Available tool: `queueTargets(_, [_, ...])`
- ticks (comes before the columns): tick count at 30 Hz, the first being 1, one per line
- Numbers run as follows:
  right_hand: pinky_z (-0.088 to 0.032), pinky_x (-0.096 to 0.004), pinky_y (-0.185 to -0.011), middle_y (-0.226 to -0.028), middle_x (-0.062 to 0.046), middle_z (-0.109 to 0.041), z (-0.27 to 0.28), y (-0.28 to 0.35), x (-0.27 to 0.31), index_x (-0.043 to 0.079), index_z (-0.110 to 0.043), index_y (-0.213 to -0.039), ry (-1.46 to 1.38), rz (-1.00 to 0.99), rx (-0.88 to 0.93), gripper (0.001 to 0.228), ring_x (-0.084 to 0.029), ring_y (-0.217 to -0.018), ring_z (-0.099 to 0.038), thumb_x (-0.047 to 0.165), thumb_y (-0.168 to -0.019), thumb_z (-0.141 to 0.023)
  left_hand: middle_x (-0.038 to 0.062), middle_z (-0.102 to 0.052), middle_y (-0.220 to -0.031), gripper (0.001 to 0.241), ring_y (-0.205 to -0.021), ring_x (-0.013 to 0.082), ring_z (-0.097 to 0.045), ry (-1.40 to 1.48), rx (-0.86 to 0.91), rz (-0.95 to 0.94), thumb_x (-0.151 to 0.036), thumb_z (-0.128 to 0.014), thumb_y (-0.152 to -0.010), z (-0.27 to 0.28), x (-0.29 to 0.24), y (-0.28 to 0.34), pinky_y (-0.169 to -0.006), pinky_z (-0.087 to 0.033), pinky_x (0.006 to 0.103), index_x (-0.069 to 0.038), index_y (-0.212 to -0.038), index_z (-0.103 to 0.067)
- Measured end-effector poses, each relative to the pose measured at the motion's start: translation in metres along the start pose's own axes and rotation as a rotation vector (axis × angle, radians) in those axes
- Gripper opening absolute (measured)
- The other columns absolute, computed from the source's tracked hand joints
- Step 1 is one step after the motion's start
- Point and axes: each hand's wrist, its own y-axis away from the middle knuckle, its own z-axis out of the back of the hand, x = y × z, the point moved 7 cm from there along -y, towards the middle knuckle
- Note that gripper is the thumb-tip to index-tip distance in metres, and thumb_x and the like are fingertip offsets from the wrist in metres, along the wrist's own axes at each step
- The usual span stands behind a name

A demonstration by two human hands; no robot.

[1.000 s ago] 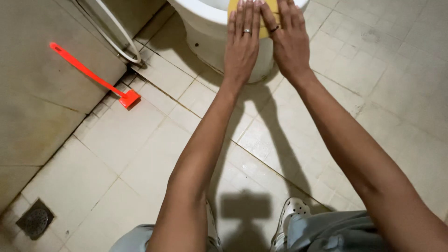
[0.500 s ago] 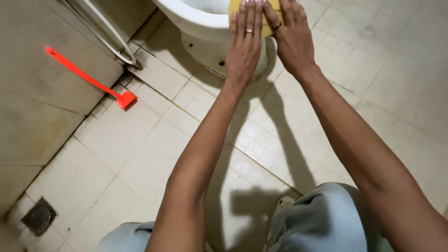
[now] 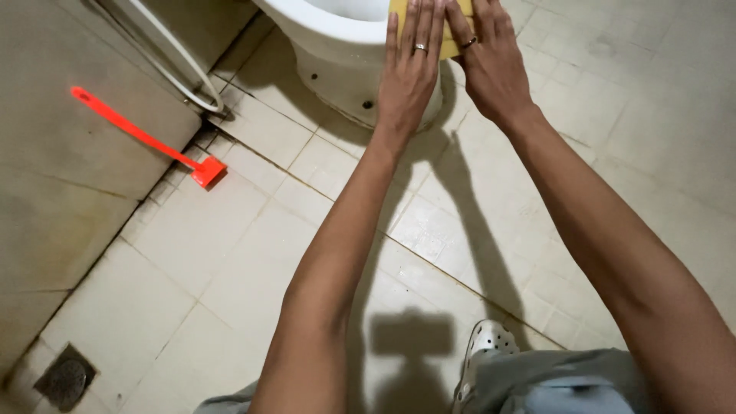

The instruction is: The person cleans a white toilet using a yellow sponge. They scrub the rim, the underside of the seat, and the exterior base of the toilet bowl. The person also rinses their hands under a handheld bidet sprayer.

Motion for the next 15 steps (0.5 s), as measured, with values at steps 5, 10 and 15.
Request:
queueTargets(5, [-0.035, -0.050, -0.130, -0.173, -0.014, -0.026, -0.009, 0.004, 0.009, 0.023, -0.019, -0.171, 0.008, -0.037, -0.003, 0.075, -0.039, -0.158, -0.029, 0.008, -0.115, -0.067, 0.015, -0.010, -0.177, 0.101, -0.164, 0.0320, -0.008, 0.060, 0.044, 0.003, 0.018, -0.062, -0.088, 0.013, 0.009, 0.004, -0.137, -0.005, 0.0576, -0.004, -0.170, -0.007])
queueTargets(10, [-0.036, -0.048, -0.133, -0.175, -0.015, -0.020, -0.017, 0.000, 0.023, 0.022, -0.017, -0.172, 0.076, -0.084, 0.006, 0.077, -0.040, -0.161, -0.022, 0.008, -0.114, -0.066, 0.014, -0.011, -0.177, 0.102, -0.164, 0.0313, -0.007, 0.078, 0.039, 0.004, 0.015, -0.064, -0.088, 0.018, 0.024, 0.009, -0.137, -0.006, 0.0563, -0.005, -0.171, -0.008])
queueTargets(15, [-0.036, -0.046, -0.134, -0.176, -0.015, -0.018, -0.026, -0.003, 0.035, 0.024, -0.016, -0.172, 0.089, -0.151, 0.011, 0.081, -0.039, -0.162, -0.020, 0.003, -0.112, -0.066, 0.013, -0.009, -0.178, 0.097, -0.165, 0.0315, -0.005, 0.080, -0.037, -0.065, 0.014, -0.065, -0.091, 0.015, 0.042, 0.014, -0.138, -0.006, 0.0555, -0.004, -0.167, -0.007])
